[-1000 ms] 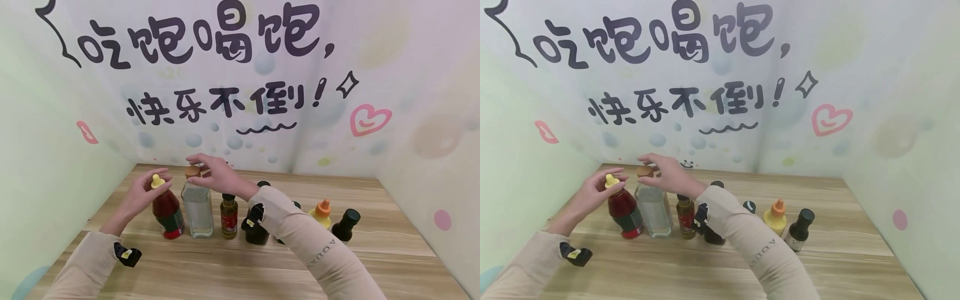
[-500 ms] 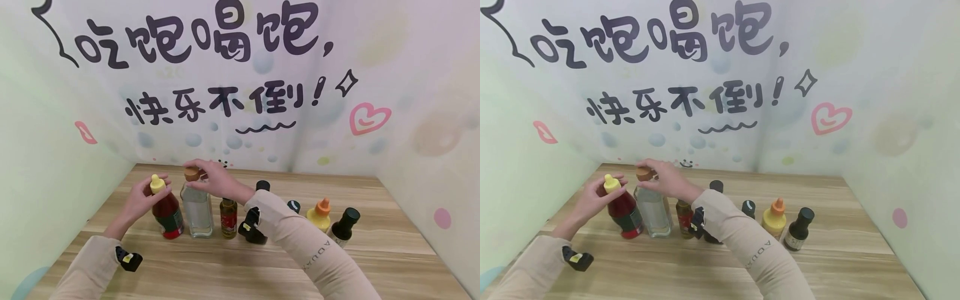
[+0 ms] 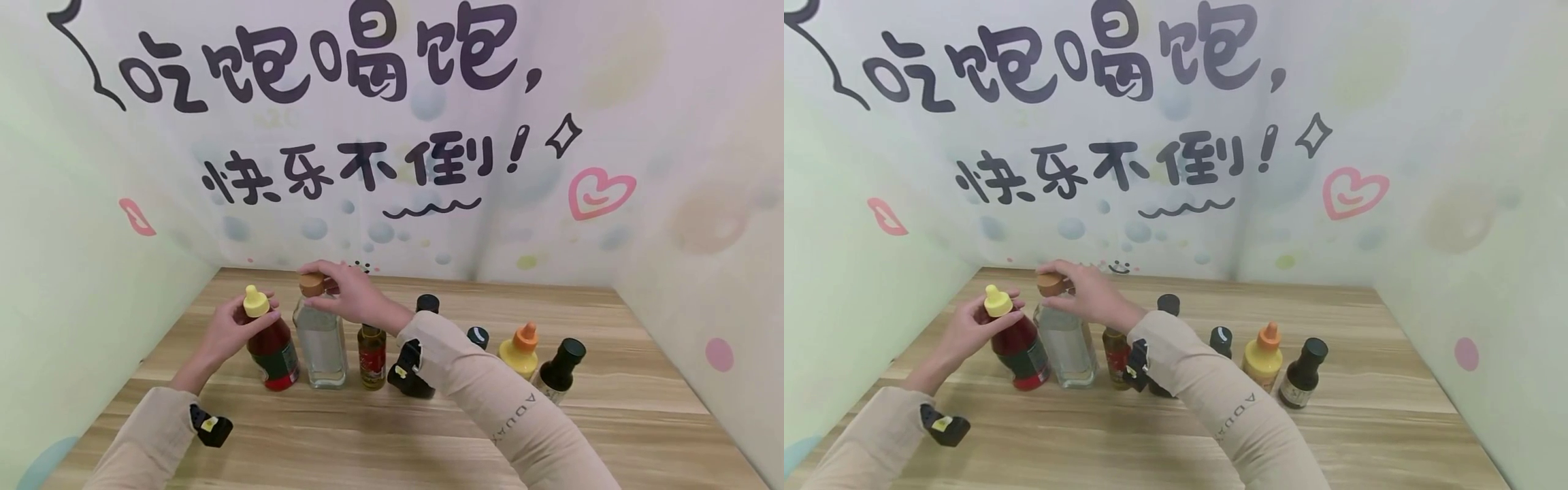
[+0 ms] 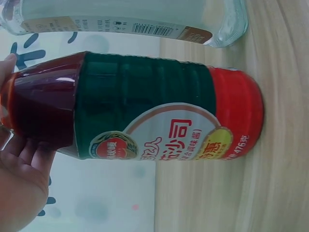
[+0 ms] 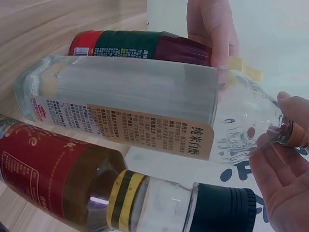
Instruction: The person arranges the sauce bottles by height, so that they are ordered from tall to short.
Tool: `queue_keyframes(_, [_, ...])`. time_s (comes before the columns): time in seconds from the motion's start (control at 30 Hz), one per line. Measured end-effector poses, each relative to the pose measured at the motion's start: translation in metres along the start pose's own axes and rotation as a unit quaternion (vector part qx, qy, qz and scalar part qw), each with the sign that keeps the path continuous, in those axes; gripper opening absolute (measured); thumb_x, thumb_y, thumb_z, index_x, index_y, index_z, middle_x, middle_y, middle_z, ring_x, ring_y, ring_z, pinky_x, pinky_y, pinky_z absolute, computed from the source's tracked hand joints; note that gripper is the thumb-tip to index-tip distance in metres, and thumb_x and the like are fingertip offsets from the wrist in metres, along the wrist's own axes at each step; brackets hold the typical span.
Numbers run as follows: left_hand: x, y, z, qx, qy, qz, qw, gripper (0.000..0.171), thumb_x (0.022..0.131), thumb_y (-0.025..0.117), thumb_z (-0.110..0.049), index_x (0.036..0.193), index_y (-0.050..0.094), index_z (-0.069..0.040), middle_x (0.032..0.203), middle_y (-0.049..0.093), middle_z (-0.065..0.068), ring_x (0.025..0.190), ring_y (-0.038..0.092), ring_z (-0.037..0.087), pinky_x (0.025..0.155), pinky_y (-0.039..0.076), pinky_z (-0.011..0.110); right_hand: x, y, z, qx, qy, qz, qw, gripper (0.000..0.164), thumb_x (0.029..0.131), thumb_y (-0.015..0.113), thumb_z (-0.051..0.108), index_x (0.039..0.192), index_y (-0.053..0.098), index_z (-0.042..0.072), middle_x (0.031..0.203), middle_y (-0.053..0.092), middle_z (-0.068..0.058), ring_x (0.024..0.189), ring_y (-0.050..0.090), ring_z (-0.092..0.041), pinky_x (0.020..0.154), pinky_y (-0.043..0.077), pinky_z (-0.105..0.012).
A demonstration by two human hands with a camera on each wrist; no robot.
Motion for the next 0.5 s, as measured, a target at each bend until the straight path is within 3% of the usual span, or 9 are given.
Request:
queue_keyframes(0.27, [0.0, -0.001, 0.01, -0.004, -0.023, -0.01, 0.9997, 0.043, 0.084, 0.06, -0.029, 0.115, 0.053, 0.0, 0.112, 0.057, 0.019, 0.088, 0.056, 0.001, 0.075, 0.047, 0.026, 0.0, 0.001, -0.001, -0.001, -0.001, 0.002, 1.0, 0.044, 0.081, 0.065, 0.014, 0.122, 0.049, 0.007, 0.108, 0.056, -0.007, 0.098, 0.057, -0.014, 0.08, 0.043, -0.015])
queue_keyframes(0.43, [-0.002, 0.0, 0.009, -0.008, -0.012, -0.018, 0.9997, 0.039, 0.085, 0.06, -0.027, 0.113, 0.055, 0.0, 0.104, 0.061, 0.006, 0.086, 0.056, 0.001, 0.073, 0.047, 0.022, 0.0, 0.0, -0.001, 0.004, -0.005, 0.003, 1.0, 0.045, 0.081, 0.065, 0.014, 0.122, 0.049, 0.006, 0.108, 0.057, -0.007, 0.097, 0.057, -0.013, 0.08, 0.043, -0.016])
queue_keyframes(0.5, [0.001, -0.001, 0.016, -0.01, -0.002, -0.021, 0.9997, 0.037, 0.085, 0.06, -0.026, 0.112, 0.055, 0.0, 0.102, 0.062, 0.006, 0.087, 0.058, 0.006, 0.073, 0.047, 0.025, 0.0, 0.0, -0.001, 0.006, -0.006, 0.002, 1.0, 0.044, 0.08, 0.065, 0.013, 0.121, 0.049, 0.007, 0.107, 0.057, -0.007, 0.096, 0.057, -0.012, 0.079, 0.043, -0.015])
Point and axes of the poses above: each hand's wrist, its own x-axis towards the middle knuckle, its own y-axis out of the palm, z = x × y, the point moved 10 cm from there along x, towards the middle knuckle
